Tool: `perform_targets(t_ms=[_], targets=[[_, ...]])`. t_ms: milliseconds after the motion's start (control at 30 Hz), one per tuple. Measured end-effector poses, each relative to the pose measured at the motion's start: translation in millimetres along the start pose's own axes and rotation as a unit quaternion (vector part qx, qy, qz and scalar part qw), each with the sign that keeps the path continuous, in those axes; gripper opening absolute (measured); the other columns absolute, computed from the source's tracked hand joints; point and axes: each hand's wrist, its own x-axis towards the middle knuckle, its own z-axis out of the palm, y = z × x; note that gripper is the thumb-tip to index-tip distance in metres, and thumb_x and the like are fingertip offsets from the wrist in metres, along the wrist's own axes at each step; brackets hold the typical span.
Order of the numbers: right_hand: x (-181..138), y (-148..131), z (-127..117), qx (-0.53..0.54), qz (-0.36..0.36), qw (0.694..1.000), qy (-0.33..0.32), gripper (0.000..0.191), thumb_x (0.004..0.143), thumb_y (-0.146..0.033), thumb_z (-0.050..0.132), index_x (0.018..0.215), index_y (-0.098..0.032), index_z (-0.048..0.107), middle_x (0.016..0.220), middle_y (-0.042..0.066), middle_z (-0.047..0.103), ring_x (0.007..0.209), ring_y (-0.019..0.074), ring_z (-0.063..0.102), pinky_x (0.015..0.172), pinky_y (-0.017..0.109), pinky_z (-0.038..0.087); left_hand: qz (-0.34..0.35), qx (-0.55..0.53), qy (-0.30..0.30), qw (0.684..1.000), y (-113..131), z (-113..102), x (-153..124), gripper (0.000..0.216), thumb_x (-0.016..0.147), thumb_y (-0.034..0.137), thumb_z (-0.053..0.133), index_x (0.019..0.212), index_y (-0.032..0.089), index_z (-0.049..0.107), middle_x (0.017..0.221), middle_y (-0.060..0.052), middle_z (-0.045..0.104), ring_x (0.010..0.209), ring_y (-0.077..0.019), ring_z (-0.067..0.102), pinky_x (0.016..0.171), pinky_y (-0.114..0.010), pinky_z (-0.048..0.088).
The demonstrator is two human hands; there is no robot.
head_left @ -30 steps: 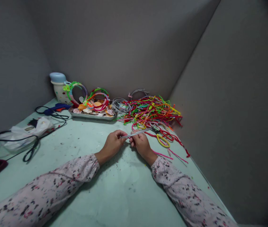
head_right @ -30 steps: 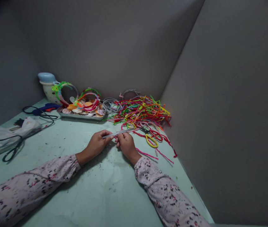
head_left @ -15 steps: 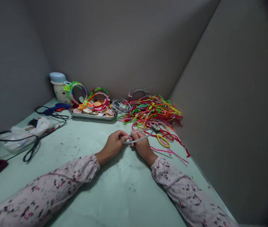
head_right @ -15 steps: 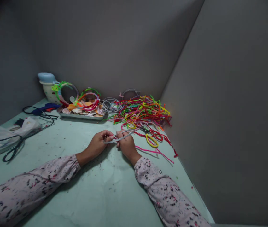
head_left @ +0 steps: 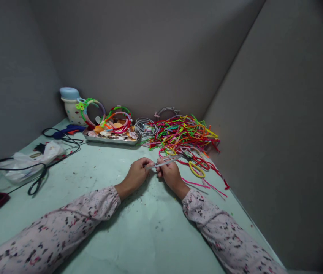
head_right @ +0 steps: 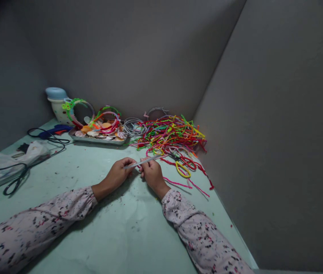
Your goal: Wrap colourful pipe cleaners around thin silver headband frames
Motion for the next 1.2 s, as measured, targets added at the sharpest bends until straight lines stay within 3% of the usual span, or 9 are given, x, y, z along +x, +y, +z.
perform_targets(t_ms=[233, 433, 700, 767, 967, 1067, 1200], targets=[[-1.8, 0.4, -0.4, -0.018, 0.002, 1.0, 0.0, 0.039, 0.086, -0.048, 0.05, 0.062, -0.018, 0.056, 0.043, -0.003, 0.051, 0.038, 0.0092, 0.045, 0.04, 0.021, 0.037, 0.01, 0.034, -0.01, 0.999, -2.4, 0.1, 0.6, 0.023, 0.078, 0.037, 0.055, 0.074, 0.016, 0.063, 0.052, 0.002, 0.055, 0.05, -0.012, 0.046, 0.051, -0.023, 0.033], [-1.6, 0.5, 0.9, -0.014, -0.006, 1.0, 0.006, 0.035, 0.085, -0.048, 0.051, 0.066, -0.018, 0.055, 0.051, -0.002, 0.054, 0.041, 0.0097, 0.047, 0.041, 0.021, 0.038, 0.0, 0.031, -0.013, 0.999, 5.4, 0.6, -1.2, 0.025, 0.078, 0.038, 0.053, 0.07, 0.016, 0.061, 0.051, 0.002, 0.053, 0.049, -0.0121, 0.045, 0.05, -0.023, 0.033], [-7.8, -8.2, -2.9, -0.035, -0.125, 0.988, 0.088, 0.021, 0.088, -0.041, 0.05, 0.085, -0.021, 0.055, 0.063, -0.003, 0.052, 0.055, 0.0123, 0.049, 0.055, 0.024, 0.042, -0.012, -0.053, 0.037, 0.998, -9.5, -3.9, 8.8, 0.031, 0.079, 0.046, 0.055, 0.069, 0.017, 0.055, 0.053, 0.002, 0.051, 0.049, -0.0107, 0.044, 0.049, -0.023, 0.033], [-12.3, -11.0, -3.4, -0.065, -0.153, 0.984, 0.059, 0.02, 0.089, -0.039, 0.05, 0.082, -0.021, 0.056, 0.064, -0.002, 0.053, 0.059, 0.0132, 0.051, 0.059, 0.025, 0.042, -0.022, -0.083, 0.047, 0.995, -12.9, -5.1, 10.4, 0.032, 0.079, 0.046, 0.056, 0.07, 0.016, 0.054, 0.053, 0.003, 0.051, 0.047, -0.0097, 0.042, 0.048, -0.022, 0.032], [-19.2, -15.4, 1.0, -0.162, -0.186, 0.959, -0.143, 0.02, 0.087, -0.032, 0.052, 0.076, -0.02, 0.064, 0.071, 0.001, 0.063, 0.066, 0.0148, 0.054, 0.067, 0.026, 0.041, -0.064, -0.166, 0.068, 0.982, -5.6, -5.8, 9.2, 0.032, 0.075, 0.044, 0.06, 0.065, 0.016, 0.05, 0.05, 0.005, 0.046, 0.045, -0.0072, 0.038, 0.047, -0.022, 0.028], [-15.1, -10.1, 2.8, -0.172, -0.171, 0.962, -0.126, 0.017, 0.086, -0.029, 0.053, 0.082, -0.021, 0.067, 0.073, 0.001, 0.065, 0.066, 0.0145, 0.055, 0.066, 0.025, 0.041, -0.061, -0.183, 0.054, 0.98, -1.1, -5.2, 7.9, 0.033, 0.075, 0.044, 0.061, 0.063, 0.016, 0.049, 0.05, 0.005, 0.045, 0.045, -0.0069, 0.037, 0.047, -0.022, 0.028], [-5.3, 3.4, 1.2, -0.136, -0.089, 0.985, -0.058, 0.021, 0.086, -0.031, 0.05, 0.08, -0.019, 0.066, 0.064, 0.0, 0.061, 0.056, 0.013, 0.054, 0.059, 0.025, 0.042, -0.056, -0.201, 0.017, 0.978, 1.8, -3.4, 5.6, 0.032, 0.075, 0.044, 0.063, 0.064, 0.016, 0.051, 0.051, 0.004, 0.046, 0.047, -0.0072, 0.038, 0.047, -0.022, 0.027]])
